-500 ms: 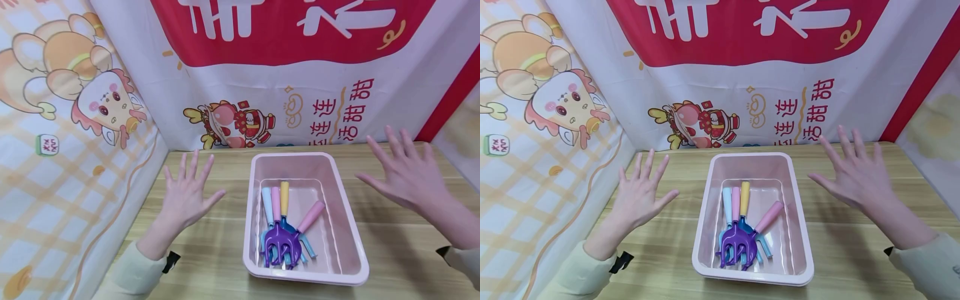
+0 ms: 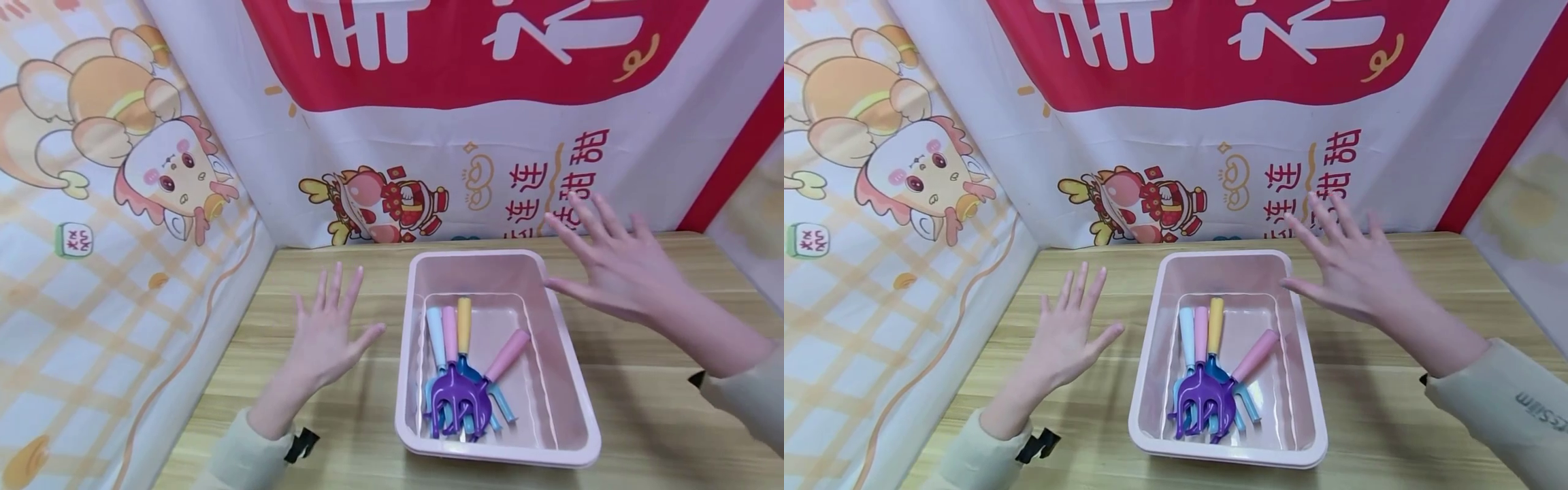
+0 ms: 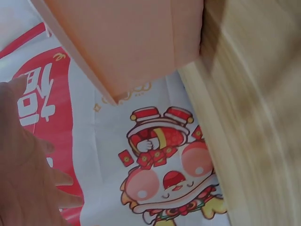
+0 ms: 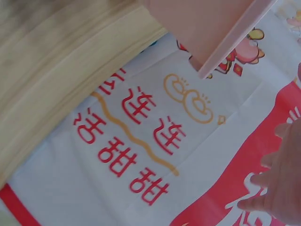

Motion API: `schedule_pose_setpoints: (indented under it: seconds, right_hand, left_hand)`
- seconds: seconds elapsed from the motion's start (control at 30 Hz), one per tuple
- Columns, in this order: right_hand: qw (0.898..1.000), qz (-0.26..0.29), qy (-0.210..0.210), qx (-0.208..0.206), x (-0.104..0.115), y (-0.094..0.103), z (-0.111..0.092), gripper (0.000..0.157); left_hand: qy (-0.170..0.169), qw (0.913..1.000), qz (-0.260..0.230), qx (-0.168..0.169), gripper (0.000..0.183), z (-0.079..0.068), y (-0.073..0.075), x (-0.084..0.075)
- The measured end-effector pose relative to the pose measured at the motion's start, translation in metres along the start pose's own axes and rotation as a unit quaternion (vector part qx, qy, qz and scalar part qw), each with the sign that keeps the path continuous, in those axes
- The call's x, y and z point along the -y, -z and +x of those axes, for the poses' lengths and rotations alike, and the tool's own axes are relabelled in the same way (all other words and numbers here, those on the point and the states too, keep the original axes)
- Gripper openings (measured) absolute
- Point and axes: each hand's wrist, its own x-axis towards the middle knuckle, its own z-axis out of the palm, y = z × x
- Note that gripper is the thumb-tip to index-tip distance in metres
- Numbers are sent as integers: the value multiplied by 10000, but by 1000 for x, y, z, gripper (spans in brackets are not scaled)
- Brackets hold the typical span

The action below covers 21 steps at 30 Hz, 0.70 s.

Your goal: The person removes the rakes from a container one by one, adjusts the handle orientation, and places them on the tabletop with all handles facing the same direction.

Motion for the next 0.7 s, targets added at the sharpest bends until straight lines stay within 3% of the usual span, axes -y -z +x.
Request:
schedule_pose_setpoints:
  seconds: [0.23,0.4,0.53,0.7]
  right_hand:
    - [9972,78,739,91,17,5,17,93]
    - [9924,494,1034,453,29,3,24,91]
    - [9835,956,1408,610,38,-2,27,91]
    - [9651,1714,1829,751,46,-7,30,96]
  left_hand:
    - [24,9957,-906,186,89,-8,-18,-11]
    - [-123,9843,-1759,103,85,-12,-29,-17]
    - [-207,9594,-2809,124,84,-16,-36,-20]
    - [-227,9103,-4100,522,86,-17,-45,-26]
